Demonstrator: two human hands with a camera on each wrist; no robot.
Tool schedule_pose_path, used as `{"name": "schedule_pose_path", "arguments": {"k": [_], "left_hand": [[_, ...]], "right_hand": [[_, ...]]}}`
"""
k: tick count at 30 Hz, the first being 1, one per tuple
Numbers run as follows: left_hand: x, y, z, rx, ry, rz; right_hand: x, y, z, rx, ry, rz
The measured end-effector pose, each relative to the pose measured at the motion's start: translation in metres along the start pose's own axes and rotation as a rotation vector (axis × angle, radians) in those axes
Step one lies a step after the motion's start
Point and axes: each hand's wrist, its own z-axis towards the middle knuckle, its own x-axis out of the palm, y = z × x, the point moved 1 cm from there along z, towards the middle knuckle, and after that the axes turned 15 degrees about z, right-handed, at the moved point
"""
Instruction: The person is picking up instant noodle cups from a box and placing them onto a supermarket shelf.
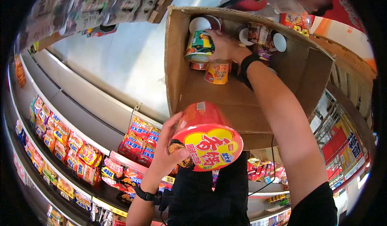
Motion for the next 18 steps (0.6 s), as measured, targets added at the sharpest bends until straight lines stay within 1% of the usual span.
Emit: {"name": "schedule_pose_path", "arguments": {"k": [1,2,3,4,5,7,8,9,11,13,14,15,17,18], "left_hand": [[-0.001,0.007,-0.008,-0.002,-0.010,-0.002],[-0.002,0.016,-0.016,-0.004,-0.018,-0.113],[-0.002,0.023,-0.026,-0.004,-0.026,-0.225],[0.001,0.028,-0.040,-0.077,-0.063,-0.301],[0.002,0.039,-0.053,-0.063,-0.077,-0.303],[0.003,0.062,-0.077,-0.217,-0.178,-0.439],[0.014,0.047,-0.084,-0.112,-0.160,-0.505],[0.019,0.050,-0.095,-0.078,-0.175,-0.490],[0.031,0.050,-0.119,0.027,-0.220,-0.506],[0.050,0.052,-0.153,0.088,-0.198,-0.603],[0.056,0.058,-0.171,0.093,-0.224,-0.678],[0.064,0.051,-0.192,0.095,-0.318,-0.663],[0.056,0.077,-0.244,0.064,-0.136,-0.819],[0.056,0.082,-0.267,0.102,-0.142,-0.823]], "right_hand": [[0.000,0.007,-0.001,0.117,0.100,-0.020],[0.003,0.018,-0.008,0.107,0.022,-0.028],[0.004,0.026,-0.021,0.094,0.024,-0.031],[0.003,0.032,-0.040,0.132,-0.085,0.054],[-0.001,0.039,-0.059,0.162,-0.195,0.137],[-0.011,0.040,-0.105,0.206,-0.302,0.330],[-0.009,0.022,-0.130,0.251,-0.410,0.435],[-0.006,0.008,-0.155,0.296,-0.515,0.543],[-0.027,0.053,-0.229,0.305,-0.537,0.972],[-0.037,0.070,-0.294,0.224,-0.565,1.214],[-0.041,0.098,-0.329,0.279,-0.588,1.306],[-0.040,0.125,-0.365,0.337,-0.608,1.399],[-0.027,0.142,-0.430,0.289,-0.605,1.475],[-0.019,0.160,-0.460,0.290,-0.550,1.510]]}}
